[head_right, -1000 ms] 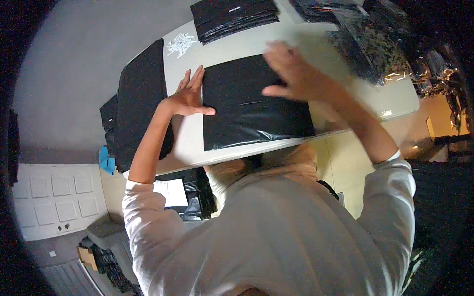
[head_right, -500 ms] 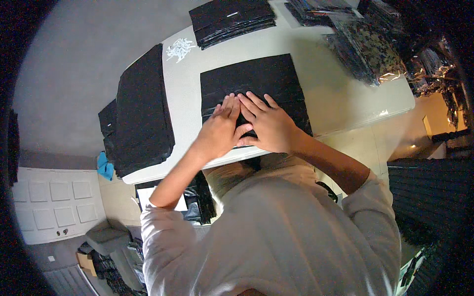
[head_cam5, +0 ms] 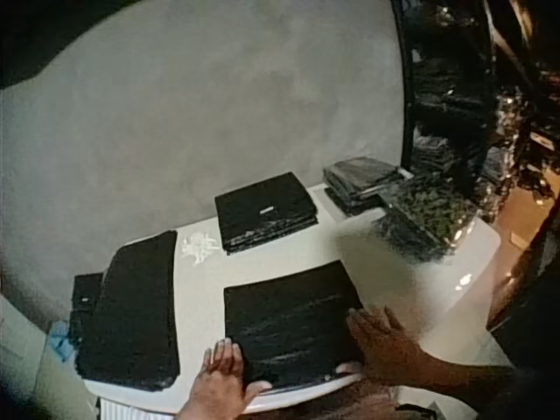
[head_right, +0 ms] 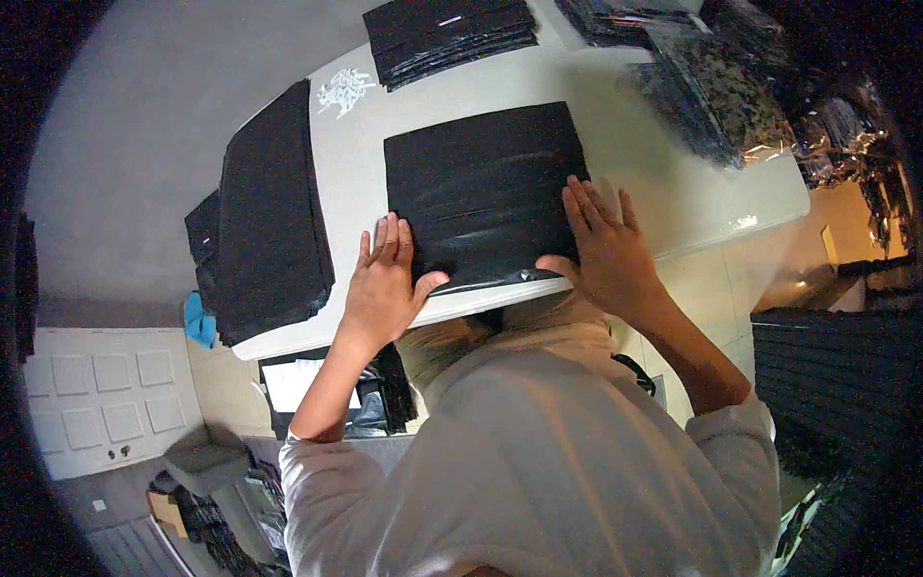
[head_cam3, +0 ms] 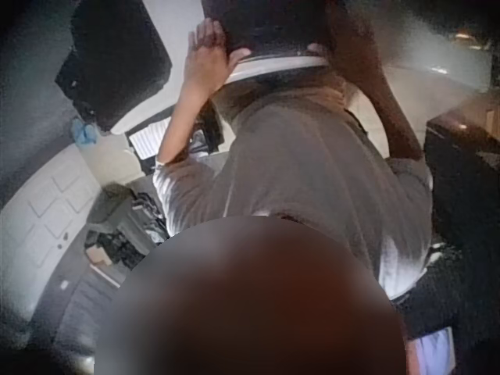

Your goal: Packaging clothing items into black poly mailers and sealing them with labels.

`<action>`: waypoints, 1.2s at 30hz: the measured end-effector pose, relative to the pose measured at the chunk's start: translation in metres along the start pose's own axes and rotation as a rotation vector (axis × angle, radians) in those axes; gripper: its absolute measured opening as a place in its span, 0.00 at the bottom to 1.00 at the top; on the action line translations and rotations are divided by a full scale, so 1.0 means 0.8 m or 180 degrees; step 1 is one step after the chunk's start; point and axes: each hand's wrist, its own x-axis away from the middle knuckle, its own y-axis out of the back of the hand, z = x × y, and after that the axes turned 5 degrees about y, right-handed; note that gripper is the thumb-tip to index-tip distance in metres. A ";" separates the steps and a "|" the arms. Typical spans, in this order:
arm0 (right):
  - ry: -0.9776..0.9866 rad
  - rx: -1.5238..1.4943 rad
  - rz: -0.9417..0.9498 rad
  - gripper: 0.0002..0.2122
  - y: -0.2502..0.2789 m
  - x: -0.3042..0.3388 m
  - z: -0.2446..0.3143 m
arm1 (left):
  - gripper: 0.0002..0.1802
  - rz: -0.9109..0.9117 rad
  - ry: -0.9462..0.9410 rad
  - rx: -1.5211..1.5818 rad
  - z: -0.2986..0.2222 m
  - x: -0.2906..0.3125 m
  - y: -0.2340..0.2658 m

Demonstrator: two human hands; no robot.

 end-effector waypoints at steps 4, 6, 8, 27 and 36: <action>-0.0056 -0.0072 0.0043 0.46 0.005 0.005 -0.008 | 0.52 0.0052 0.0074 0.0046 0.005 0.004 0.006; 0.0015 -0.0094 0.0028 0.46 0.008 0.006 -0.011 | 0.52 0.0056 0.0140 0.0033 0.008 0.005 0.011; -0.0083 -0.0328 0.0174 0.45 0.015 0.007 -0.011 | 0.51 0.0252 0.0105 0.0103 0.011 0.005 0.018; -0.0132 -0.0337 -0.0014 0.41 0.011 0.002 -0.016 | 0.14 -0.1974 0.1682 0.0937 0.201 -0.297 -0.052; -0.0136 -0.0430 0.0151 0.43 0.024 0.003 -0.016 | 0.15 -0.2438 0.1252 0.0684 0.202 -0.303 -0.052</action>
